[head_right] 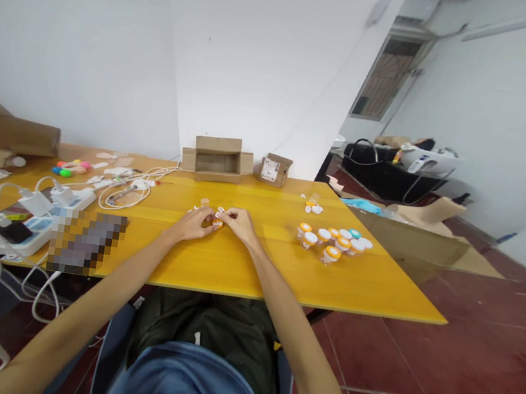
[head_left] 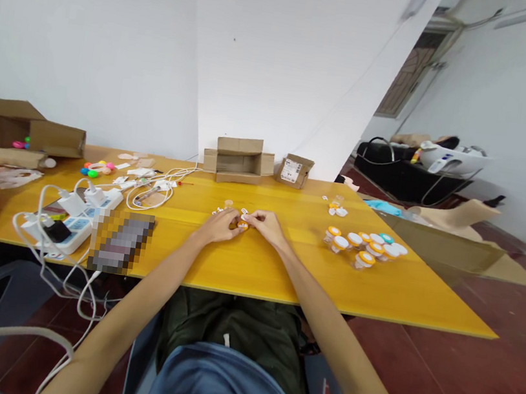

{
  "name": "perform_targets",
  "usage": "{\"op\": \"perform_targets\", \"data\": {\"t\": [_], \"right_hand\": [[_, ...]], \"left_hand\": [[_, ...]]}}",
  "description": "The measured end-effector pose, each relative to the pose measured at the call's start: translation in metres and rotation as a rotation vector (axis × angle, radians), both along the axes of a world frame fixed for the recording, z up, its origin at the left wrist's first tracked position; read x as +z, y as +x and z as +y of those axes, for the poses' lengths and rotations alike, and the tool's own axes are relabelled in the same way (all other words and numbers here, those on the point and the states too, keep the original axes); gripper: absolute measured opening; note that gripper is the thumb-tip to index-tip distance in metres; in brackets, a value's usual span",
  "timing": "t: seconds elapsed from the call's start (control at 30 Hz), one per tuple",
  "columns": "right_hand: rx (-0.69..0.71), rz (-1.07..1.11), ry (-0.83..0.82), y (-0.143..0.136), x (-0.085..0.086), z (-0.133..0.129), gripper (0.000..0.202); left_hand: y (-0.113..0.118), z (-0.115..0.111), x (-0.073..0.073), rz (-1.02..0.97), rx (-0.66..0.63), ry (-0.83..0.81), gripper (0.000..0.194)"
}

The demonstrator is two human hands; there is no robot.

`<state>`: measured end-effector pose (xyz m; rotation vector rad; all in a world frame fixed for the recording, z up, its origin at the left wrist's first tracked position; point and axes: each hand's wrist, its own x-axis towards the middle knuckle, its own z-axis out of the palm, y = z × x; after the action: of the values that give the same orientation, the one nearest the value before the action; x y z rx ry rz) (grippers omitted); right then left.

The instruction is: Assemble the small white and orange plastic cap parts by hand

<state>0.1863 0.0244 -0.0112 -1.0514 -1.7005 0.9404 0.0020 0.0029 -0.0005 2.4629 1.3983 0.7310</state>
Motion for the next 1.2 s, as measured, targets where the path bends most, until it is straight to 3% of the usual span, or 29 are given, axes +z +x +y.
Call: {"op": "perform_targets", "data": {"t": [1.2], "right_hand": [[0.011,-0.004,-0.012,0.0003,0.0011,0.0005,0.039]], "left_hand": [[-0.0012,0.0012,0.0022,0.029,-0.028,-0.005,0.016]]}}
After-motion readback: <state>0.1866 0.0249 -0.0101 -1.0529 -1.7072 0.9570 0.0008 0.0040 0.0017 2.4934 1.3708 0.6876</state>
